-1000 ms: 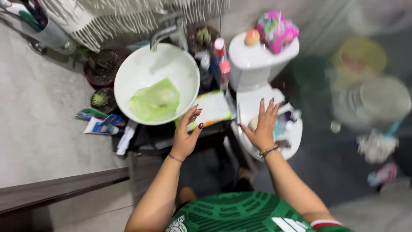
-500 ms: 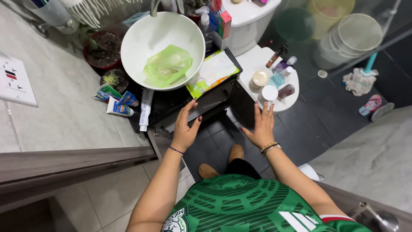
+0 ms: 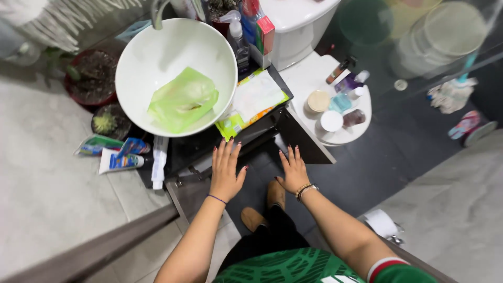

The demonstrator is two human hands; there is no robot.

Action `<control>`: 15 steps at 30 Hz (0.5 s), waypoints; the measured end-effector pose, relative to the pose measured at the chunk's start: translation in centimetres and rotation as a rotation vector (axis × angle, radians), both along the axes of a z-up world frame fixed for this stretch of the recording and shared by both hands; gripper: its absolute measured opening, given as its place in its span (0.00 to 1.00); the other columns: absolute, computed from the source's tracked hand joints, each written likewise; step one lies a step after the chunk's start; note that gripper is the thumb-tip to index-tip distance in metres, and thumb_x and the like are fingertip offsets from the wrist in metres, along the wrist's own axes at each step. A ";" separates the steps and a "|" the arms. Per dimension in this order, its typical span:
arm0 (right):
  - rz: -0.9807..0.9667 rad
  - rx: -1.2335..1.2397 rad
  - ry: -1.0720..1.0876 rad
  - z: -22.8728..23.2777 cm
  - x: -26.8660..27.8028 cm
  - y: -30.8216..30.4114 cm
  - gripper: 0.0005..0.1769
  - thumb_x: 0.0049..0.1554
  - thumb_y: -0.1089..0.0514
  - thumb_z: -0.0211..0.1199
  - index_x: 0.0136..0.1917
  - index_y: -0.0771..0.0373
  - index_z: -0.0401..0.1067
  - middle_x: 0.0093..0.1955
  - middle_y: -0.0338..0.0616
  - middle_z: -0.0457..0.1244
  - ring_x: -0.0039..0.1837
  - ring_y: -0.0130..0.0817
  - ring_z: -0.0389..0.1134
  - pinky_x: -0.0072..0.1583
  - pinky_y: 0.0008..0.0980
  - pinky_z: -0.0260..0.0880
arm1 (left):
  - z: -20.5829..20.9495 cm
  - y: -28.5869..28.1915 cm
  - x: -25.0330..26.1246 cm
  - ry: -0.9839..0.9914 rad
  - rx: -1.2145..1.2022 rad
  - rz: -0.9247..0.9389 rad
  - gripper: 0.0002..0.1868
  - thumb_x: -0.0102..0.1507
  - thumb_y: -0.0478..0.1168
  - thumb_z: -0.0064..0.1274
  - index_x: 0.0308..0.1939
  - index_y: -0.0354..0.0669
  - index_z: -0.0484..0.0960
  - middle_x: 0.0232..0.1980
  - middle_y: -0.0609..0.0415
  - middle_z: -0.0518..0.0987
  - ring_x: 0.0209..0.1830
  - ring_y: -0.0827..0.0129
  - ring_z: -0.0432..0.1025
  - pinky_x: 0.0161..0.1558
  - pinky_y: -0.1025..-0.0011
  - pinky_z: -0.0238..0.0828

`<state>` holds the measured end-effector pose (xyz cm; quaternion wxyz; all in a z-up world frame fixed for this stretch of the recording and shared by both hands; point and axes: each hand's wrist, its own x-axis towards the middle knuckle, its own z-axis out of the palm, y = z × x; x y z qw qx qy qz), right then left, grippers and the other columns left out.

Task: Organizing and replenishing various toiletries and feminine hygiene products in a bathroom sink cabinet.

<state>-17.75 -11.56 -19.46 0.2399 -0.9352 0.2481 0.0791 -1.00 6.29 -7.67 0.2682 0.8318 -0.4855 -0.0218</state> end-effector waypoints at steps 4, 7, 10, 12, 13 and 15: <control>-0.016 0.020 0.000 -3.8 2.7 -0.7 0.60 0.46 0.46 0.75 0.81 0.56 0.44 0.84 0.59 0.34 0.85 0.61 0.28 0.77 0.57 0.42 | -2.9 -1.8 0.2 -0.017 0.035 -0.042 0.41 0.58 0.40 0.59 0.74 0.42 0.63 0.78 0.40 0.59 0.81 0.44 0.49 0.77 0.43 0.39; -0.073 0.035 -0.056 -5.5 3.3 -0.1 0.59 0.47 0.49 0.75 0.82 0.56 0.44 0.85 0.60 0.36 0.85 0.60 0.30 0.77 0.56 0.44 | -5.9 -1.5 -1.4 -0.010 0.000 -0.059 0.39 0.60 0.40 0.58 0.75 0.42 0.62 0.79 0.40 0.59 0.81 0.45 0.49 0.77 0.44 0.40; -0.168 0.030 -0.058 -6.3 4.5 0.1 0.60 0.46 0.49 0.75 0.82 0.55 0.43 0.84 0.59 0.36 0.85 0.60 0.30 0.77 0.57 0.43 | -9.1 -1.2 -1.5 0.025 0.026 -0.133 0.40 0.60 0.40 0.57 0.76 0.41 0.61 0.79 0.39 0.58 0.82 0.44 0.48 0.78 0.44 0.39; -0.238 0.061 -0.045 -7.4 4.6 1.0 0.61 0.45 0.50 0.75 0.82 0.54 0.42 0.84 0.61 0.35 0.84 0.61 0.30 0.77 0.58 0.42 | -10.5 -0.5 -1.2 0.104 0.091 -0.216 0.40 0.60 0.40 0.56 0.76 0.40 0.60 0.80 0.39 0.58 0.82 0.46 0.49 0.77 0.45 0.39; -0.263 0.068 -0.049 -7.7 5.1 1.0 0.61 0.45 0.50 0.75 0.82 0.54 0.42 0.84 0.61 0.35 0.84 0.61 0.30 0.77 0.58 0.42 | -11.3 -1.1 -0.4 0.100 0.099 -0.241 0.40 0.60 0.40 0.56 0.76 0.40 0.60 0.80 0.39 0.58 0.82 0.46 0.49 0.77 0.45 0.39; -0.303 0.020 -0.180 -8.4 5.1 2.1 0.60 0.46 0.51 0.75 0.82 0.56 0.43 0.84 0.62 0.36 0.84 0.63 0.30 0.77 0.59 0.41 | -12.8 -1.2 0.0 0.118 0.106 -0.221 0.41 0.61 0.40 0.56 0.77 0.39 0.59 0.80 0.40 0.57 0.82 0.47 0.48 0.78 0.46 0.39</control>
